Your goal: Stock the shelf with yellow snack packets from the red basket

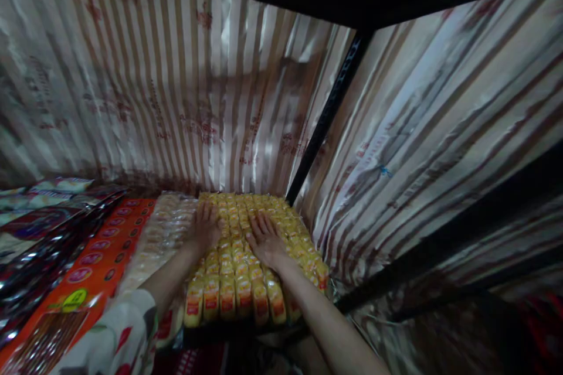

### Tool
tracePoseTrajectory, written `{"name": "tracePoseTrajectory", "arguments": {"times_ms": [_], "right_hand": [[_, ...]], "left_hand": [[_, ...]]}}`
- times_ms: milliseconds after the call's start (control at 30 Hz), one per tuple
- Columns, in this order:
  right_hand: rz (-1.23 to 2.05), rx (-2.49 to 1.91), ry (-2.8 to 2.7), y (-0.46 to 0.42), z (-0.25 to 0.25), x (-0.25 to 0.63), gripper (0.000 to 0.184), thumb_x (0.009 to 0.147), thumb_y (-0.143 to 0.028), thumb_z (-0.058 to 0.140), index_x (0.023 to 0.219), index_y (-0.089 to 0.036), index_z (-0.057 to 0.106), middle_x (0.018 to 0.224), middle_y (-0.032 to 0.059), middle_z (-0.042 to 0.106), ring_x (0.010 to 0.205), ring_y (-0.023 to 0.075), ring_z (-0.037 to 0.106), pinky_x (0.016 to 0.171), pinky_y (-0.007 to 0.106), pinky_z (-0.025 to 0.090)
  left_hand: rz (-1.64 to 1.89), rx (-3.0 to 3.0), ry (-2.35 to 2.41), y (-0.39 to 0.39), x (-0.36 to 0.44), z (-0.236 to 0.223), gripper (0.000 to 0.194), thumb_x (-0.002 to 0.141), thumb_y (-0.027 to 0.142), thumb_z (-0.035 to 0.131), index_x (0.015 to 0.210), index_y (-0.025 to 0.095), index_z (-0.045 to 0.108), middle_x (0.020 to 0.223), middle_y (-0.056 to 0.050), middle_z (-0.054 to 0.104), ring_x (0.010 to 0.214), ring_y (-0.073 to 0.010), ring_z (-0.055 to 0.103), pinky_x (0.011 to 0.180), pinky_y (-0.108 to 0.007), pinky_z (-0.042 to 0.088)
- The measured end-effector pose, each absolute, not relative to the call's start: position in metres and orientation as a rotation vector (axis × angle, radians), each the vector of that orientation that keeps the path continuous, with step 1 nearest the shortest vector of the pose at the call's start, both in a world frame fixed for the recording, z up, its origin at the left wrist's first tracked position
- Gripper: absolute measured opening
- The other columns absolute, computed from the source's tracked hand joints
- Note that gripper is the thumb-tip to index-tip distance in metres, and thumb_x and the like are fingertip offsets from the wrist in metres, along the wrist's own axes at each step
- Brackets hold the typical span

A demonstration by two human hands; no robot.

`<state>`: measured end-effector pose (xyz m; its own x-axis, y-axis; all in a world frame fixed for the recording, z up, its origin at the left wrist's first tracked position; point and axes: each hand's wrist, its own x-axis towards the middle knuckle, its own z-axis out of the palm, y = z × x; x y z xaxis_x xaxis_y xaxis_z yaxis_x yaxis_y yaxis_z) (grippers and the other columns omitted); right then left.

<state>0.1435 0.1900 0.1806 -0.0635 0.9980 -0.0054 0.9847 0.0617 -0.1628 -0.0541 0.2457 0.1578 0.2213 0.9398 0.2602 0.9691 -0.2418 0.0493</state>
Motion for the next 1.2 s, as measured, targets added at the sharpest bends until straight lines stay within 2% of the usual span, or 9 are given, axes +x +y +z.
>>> {"name": "tracePoseTrajectory", "arguments": {"times_ms": [133, 300, 467, 600, 700, 900, 967, 1033, 1200], "right_hand": [[0.276, -2.067, -2.224, 0.192, 0.178, 0.141, 0.061, 0.093, -0.051, 0.017, 0.145, -0.019, 0.018, 0.151, 0.0053, 0.015, 0.14, 0.0213, 0.004, 0.112, 0.044, 0.004], [0.348, -2.043, -2.227, 0.191, 0.184, 0.141, 0.06, 0.093, -0.05, 0.019, 0.145, -0.019, 0.019, 0.151, 0.005, 0.014, 0.14, 0.0223, 0.003, 0.112, 0.045, 0.003], [0.254, -1.961, -2.095, 0.165, 0.198, 0.152, 0.062, 0.094, -0.052, 0.018, 0.146, -0.019, 0.012, 0.152, 0.005, 0.006, 0.14, 0.0204, 0.001, 0.113, 0.044, 0.008], [0.144, -1.957, -2.083, 0.127, 0.198, 0.163, 0.056, 0.094, -0.049, 0.022, 0.142, -0.02, 0.03, 0.15, 0.0071, 0.02, 0.14, 0.0223, 0.007, 0.113, 0.046, 0.008], [0.094, -1.91, -2.075, 0.103, 0.192, 0.167, 0.052, 0.095, -0.047, 0.024, 0.138, -0.021, 0.039, 0.149, 0.0064, 0.025, 0.14, 0.0223, 0.01, 0.113, 0.045, 0.009], [-0.103, -1.943, -1.498, 0.061, 0.153, 0.17, 0.061, 0.095, -0.041, 0.016, 0.145, -0.007, 0.014, 0.152, 0.0125, 0.01, 0.14, 0.021, 0.002, 0.112, 0.045, 0.015], [-0.09, -1.953, -1.325, 0.05, 0.132, 0.17, 0.064, 0.094, -0.043, 0.014, 0.145, -0.004, 0.009, 0.152, 0.0148, 0.004, 0.14, 0.0226, -0.001, 0.111, 0.047, 0.015], [-0.045, -1.984, -1.208, 0.045, 0.113, 0.169, 0.068, 0.093, -0.045, 0.013, 0.144, 0.0, 0.007, 0.152, 0.0176, 0.001, 0.14, 0.0236, -0.003, 0.111, 0.048, 0.014], [0.032, -2.045, -1.154, 0.052, 0.089, 0.168, 0.072, 0.092, -0.046, 0.009, 0.142, 0.006, 0.009, 0.151, 0.0215, 0.004, 0.14, 0.0233, -0.002, 0.111, 0.046, 0.012]], "left_hand": [[-0.324, -2.41, -1.837, 0.257, -0.055, 0.153, 0.054, 0.091, 0.037, 0.028, 0.133, 0.005, 0.041, 0.141, -0.021, 0.038, 0.133, -0.031, 0.031, 0.105, -0.049, 0.027], [-0.216, -2.476, -1.909, 0.26, -0.057, 0.158, 0.057, 0.09, 0.035, 0.03, 0.135, 0.001, 0.036, 0.143, -0.023, 0.033, 0.135, -0.0323, 0.027, 0.108, -0.047, 0.022], [-0.317, -2.478, -1.834, 0.245, -0.057, 0.165, 0.056, 0.09, 0.038, 0.03, 0.138, 0.009, 0.033, 0.147, -0.019, 0.027, 0.138, -0.0327, 0.018, 0.107, -0.052, 0.02], [-0.242, -2.688, -1.668, 0.208, -0.045, 0.164, 0.053, 0.092, 0.041, 0.022, 0.135, 0.016, 0.041, 0.147, -0.012, 0.03, 0.138, -0.026, 0.019, 0.11, -0.049, 0.019], [-0.303, -2.756, -1.543, 0.177, -0.038, 0.17, 0.053, 0.092, 0.043, 0.023, 0.133, 0.018, 0.044, 0.145, -0.011, 0.035, 0.137, -0.0253, 0.024, 0.11, -0.049, 0.021], [-0.716, -2.609, -1.287, 0.1, -0.053, 0.169, 0.051, 0.09, 0.037, 0.033, 0.132, 0.011, 0.044, 0.146, -0.015, 0.032, 0.139, -0.0269, 0.017, 0.11, -0.047, 0.027], [-0.769, -2.66, -1.133, 0.069, -0.058, 0.153, 0.047, 0.089, 0.033, 0.036, 0.131, 0.014, 0.046, 0.145, -0.012, 0.034, 0.138, -0.0266, 0.021, 0.105, -0.044, 0.036], [-0.767, -2.751, -0.961, 0.042, -0.059, 0.133, 0.045, 0.089, 0.031, 0.037, 0.131, 0.017, 0.046, 0.143, -0.01, 0.039, 0.134, -0.0227, 0.031, 0.1, -0.034, 0.043], [-0.68, -2.921, -0.837, 0.017, -0.035, 0.095, 0.043, 0.091, 0.03, 0.036, 0.132, 0.02, 0.045, 0.136, -0.006, 0.049, 0.127, -0.0153, 0.042, 0.1, -0.026, 0.043]]}}
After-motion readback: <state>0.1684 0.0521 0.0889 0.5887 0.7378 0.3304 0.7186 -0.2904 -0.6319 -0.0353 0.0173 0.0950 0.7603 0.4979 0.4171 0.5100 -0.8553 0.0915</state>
